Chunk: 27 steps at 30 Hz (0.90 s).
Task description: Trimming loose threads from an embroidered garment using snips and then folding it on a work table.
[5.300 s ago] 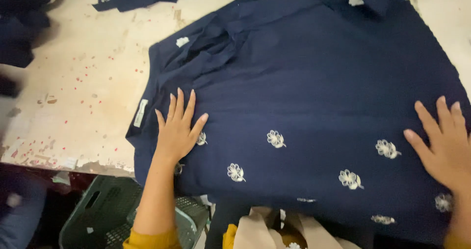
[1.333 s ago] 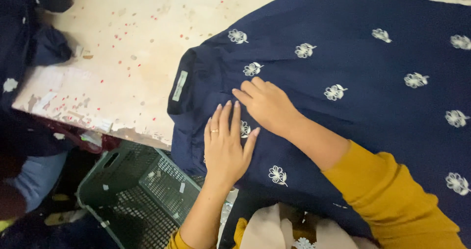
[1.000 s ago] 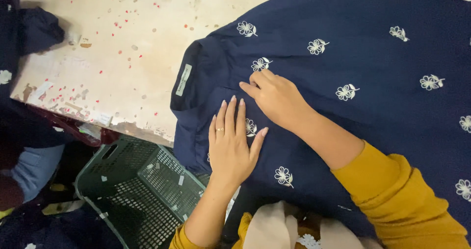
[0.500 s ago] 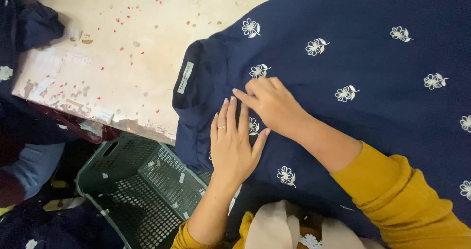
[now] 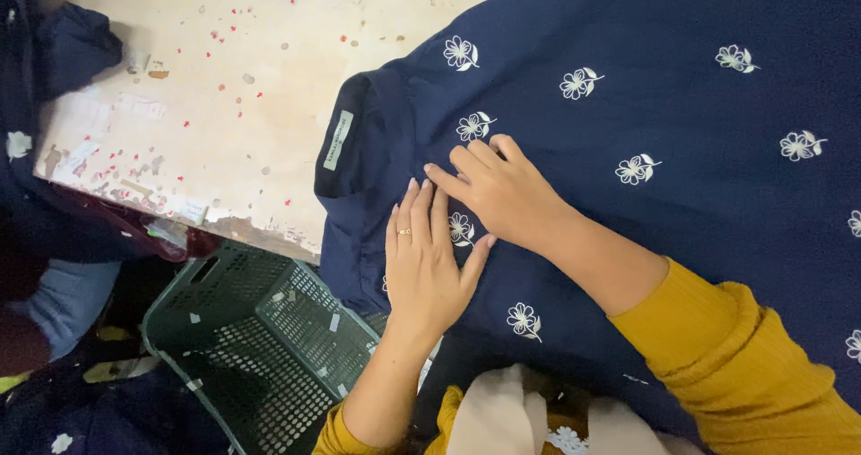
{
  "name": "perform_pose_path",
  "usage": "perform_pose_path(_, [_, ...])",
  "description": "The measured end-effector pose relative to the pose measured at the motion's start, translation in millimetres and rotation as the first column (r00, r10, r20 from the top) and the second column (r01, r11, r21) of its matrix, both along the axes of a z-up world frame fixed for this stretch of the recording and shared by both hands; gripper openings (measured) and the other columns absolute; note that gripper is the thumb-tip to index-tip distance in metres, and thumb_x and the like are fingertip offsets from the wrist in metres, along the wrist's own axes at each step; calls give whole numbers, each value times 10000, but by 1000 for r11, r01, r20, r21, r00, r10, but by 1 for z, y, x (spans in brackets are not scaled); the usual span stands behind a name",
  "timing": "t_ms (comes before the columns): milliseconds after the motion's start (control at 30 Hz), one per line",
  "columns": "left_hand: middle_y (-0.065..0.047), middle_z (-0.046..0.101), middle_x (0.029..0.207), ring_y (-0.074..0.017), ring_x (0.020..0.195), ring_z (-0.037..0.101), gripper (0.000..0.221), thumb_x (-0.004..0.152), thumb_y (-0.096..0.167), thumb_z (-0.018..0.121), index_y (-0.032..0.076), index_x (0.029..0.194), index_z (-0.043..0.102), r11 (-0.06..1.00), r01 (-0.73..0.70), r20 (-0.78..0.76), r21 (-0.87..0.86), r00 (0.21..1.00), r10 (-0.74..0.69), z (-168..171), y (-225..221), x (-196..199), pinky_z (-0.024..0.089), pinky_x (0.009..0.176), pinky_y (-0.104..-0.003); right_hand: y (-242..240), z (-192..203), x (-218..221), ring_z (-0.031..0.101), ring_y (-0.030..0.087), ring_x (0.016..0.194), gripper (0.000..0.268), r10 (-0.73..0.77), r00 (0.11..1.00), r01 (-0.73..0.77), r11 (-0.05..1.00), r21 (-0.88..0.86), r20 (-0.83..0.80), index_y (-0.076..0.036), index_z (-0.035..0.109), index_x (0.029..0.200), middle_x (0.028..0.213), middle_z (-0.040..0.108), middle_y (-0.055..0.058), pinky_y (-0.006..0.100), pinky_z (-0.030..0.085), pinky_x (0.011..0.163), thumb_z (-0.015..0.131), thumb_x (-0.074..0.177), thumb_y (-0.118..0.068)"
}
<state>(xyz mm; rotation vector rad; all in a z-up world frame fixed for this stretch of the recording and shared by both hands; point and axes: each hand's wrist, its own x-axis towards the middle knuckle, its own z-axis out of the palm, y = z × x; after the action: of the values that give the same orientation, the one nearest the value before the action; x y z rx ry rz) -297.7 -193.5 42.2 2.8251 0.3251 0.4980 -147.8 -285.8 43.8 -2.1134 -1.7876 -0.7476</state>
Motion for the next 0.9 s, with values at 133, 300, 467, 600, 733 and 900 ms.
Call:
perform_pose_path(133, [-269,386,1541,-419,1488,335,785,997,614,511,-19,1461,524,999,-16,26,52,1000,14,1,-1,1,276,1185,-526,-2,-2,1,453,208,812,345,-7,1000,8,1000,9,-27,-170,693,1264,912,486,29,396,371,846,462,1035,-55])
perform_pose_path(300, [-283,411,1559,-413,1491,341,849,973,673,516,-19,1466,523,996,-19,-36,90,999,22,2,-2,1,279,1177,-506,-4,-7,1,517,233,1117,375,-18,995,14,999,-44,-95,-206,678,1325,1170,571,62,395,392,935,496,1019,-92])
perform_pose_path(467, [-263,421,1563,-402,1474,359,1007,876,804,511,6,1489,490,988,-53,-42,146,997,60,0,-2,3,290,1180,-495,-16,-8,-4,455,284,1425,405,19,939,-57,993,-100,-344,-107,569,1456,1485,537,133,442,339,1147,473,1064,-141])
perform_pose_path(600, [-253,476,1533,-382,1435,426,1126,770,914,465,-9,1414,525,973,-91,-6,214,995,95,-4,-5,6,292,1195,-473,-59,7,-14,326,273,1535,586,-130,938,47,966,-254,-320,-136,404,1599,1635,414,123,504,184,1232,430,1079,-404])
perform_pose_path(733, [-245,521,1499,-363,1387,476,1145,756,919,494,-26,1401,533,970,-92,0,224,995,95,7,-4,8,303,1198,-470,-149,6,-18,303,257,1553,673,-294,912,191,921,-339,-286,-167,377,1603,1665,367,94,526,198,1238,409,1030,-517])
perform_pose_path(900, [-150,658,1352,-284,1314,589,1048,893,876,409,-10,1433,551,882,-89,24,463,996,88,16,0,19,355,1180,-527,-294,-7,-24,223,338,1567,740,-735,576,502,664,-554,-358,-113,280,1613,1703,259,132,563,226,1188,460,941,-366])
